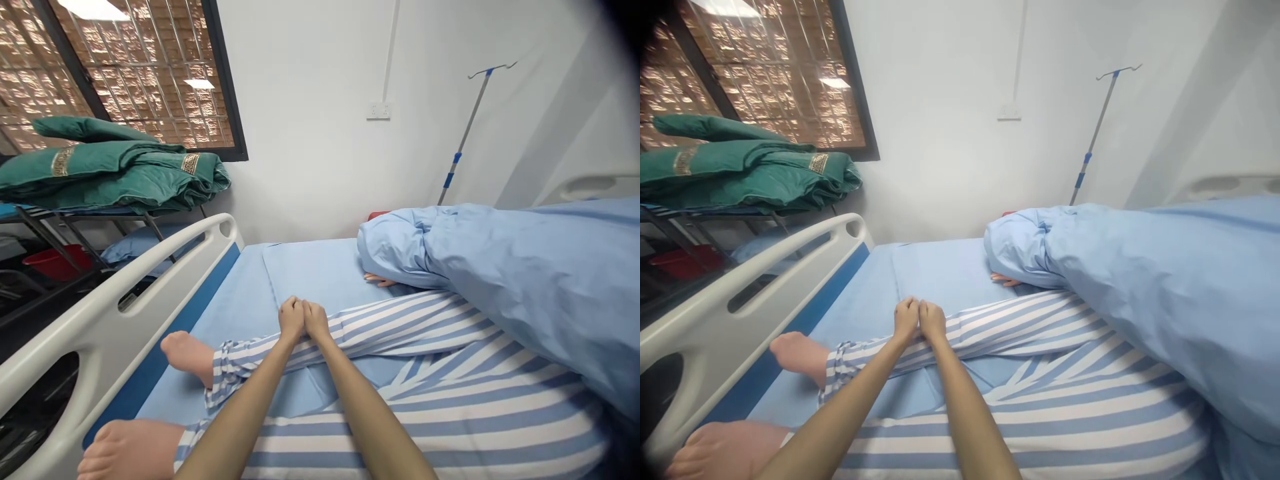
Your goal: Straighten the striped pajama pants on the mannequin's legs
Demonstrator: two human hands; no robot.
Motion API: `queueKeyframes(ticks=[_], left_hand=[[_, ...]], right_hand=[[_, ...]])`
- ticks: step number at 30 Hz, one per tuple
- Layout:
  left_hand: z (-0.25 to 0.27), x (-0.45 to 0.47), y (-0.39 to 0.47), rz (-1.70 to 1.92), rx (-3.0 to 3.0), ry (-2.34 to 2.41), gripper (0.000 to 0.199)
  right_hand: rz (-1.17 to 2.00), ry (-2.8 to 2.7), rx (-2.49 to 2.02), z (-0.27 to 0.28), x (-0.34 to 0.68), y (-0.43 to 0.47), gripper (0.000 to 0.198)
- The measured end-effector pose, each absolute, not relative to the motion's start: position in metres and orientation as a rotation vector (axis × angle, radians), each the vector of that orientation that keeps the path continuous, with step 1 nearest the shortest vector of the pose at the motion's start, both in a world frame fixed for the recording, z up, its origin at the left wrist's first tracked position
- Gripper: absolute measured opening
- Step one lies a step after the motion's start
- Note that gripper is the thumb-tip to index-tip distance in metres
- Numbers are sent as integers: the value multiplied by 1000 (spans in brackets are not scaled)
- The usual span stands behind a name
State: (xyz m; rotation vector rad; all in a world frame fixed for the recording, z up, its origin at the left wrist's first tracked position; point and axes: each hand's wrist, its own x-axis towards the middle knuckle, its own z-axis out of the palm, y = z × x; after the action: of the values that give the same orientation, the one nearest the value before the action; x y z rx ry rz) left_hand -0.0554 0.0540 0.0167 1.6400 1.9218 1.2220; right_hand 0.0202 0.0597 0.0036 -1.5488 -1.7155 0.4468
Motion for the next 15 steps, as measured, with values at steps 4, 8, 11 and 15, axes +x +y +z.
queueKeyframes(ticks=[4, 8, 11, 15], left_hand=[[7, -44, 48, 1190, 1639, 1990, 22], [-1, -46, 40, 1051, 1732, 2051, 23], [0, -45, 39, 989, 1760, 2112, 23], [1, -40, 40, 927, 1771, 2207, 22]], right_hand=[[461, -1624, -1494, -1, 22, 61, 50], [510, -1629, -1430, -1, 23, 59, 46], [533, -1633, -1404, 8, 32, 63, 45], [535, -1454, -1395, 19, 54, 70, 48]])
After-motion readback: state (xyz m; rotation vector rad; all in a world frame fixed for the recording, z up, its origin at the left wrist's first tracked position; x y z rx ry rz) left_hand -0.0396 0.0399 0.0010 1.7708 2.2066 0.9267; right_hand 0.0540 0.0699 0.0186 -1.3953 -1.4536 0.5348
